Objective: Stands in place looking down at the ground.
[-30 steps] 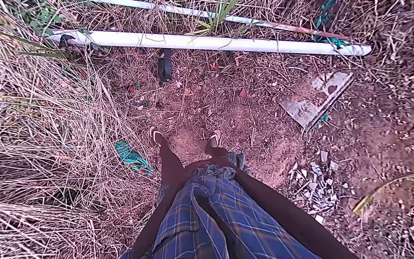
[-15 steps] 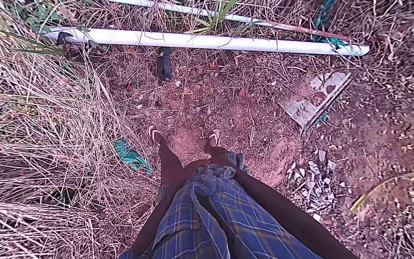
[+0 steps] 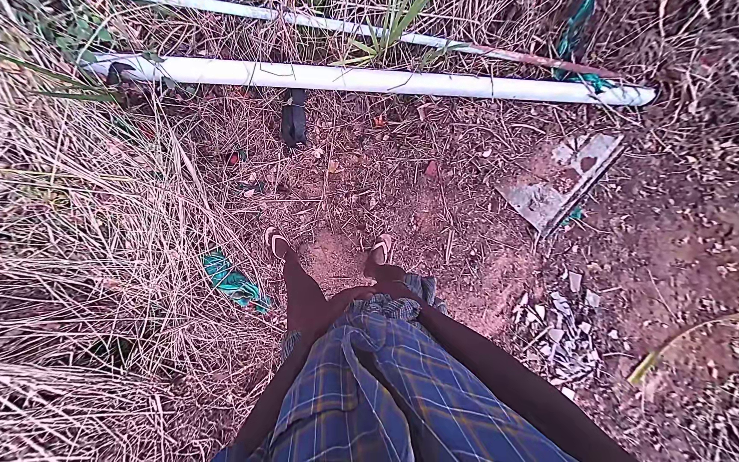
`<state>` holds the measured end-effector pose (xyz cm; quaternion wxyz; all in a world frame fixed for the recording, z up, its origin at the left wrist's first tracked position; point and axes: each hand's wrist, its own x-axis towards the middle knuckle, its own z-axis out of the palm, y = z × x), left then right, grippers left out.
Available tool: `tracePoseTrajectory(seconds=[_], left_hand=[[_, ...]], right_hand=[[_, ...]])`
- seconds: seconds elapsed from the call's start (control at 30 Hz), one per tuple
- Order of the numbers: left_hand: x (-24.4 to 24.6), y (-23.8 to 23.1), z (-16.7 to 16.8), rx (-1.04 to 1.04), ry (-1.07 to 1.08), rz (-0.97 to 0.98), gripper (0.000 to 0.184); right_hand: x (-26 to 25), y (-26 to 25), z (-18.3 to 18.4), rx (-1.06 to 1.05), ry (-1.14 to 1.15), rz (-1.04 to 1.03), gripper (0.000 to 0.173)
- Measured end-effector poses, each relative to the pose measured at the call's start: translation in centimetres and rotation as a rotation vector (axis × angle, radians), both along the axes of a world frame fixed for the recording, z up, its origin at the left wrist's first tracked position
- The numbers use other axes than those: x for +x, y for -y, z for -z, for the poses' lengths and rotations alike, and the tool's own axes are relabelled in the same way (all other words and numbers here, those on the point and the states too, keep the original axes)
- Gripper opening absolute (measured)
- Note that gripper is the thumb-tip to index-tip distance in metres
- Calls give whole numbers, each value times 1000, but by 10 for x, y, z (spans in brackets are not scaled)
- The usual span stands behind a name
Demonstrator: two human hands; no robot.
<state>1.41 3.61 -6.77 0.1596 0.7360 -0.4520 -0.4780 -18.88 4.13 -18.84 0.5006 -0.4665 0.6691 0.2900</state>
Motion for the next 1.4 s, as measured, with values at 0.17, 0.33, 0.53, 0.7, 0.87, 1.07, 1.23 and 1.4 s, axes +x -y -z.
tracePoseTrajectory(seconds=[0.17, 0.33, 0.53, 0.7, 0.87, 1.07, 1.23, 1.4], left_hand=[[0, 0, 11, 26, 105, 35, 166], [5, -7, 28, -18, 128, 46, 166], [6, -6, 29, -21, 128, 35, 166], [5, -1, 20, 0, 121, 39, 166], [5, -1, 19, 3, 114, 46, 161], [-2, 8, -12, 118, 23, 52, 125], [-1, 9, -15, 80, -33, 55, 133], [-1, 3, -4, 61, 42, 59, 129]], right_hand=[[5, 14, -37, 74, 41, 165, 56], [0, 9, -46, 63, 177, 137, 50], [0, 11, -66, 66, 282, 21, 47], [3, 16, -69, 76, 293, -27, 46], [-1, 12, -69, 56, 339, -1, 47], [0, 13, -79, 28, 334, 150, 41], [1, 11, -73, 22, 295, 175, 48], [-1, 13, -73, 46, 317, 136, 44]])
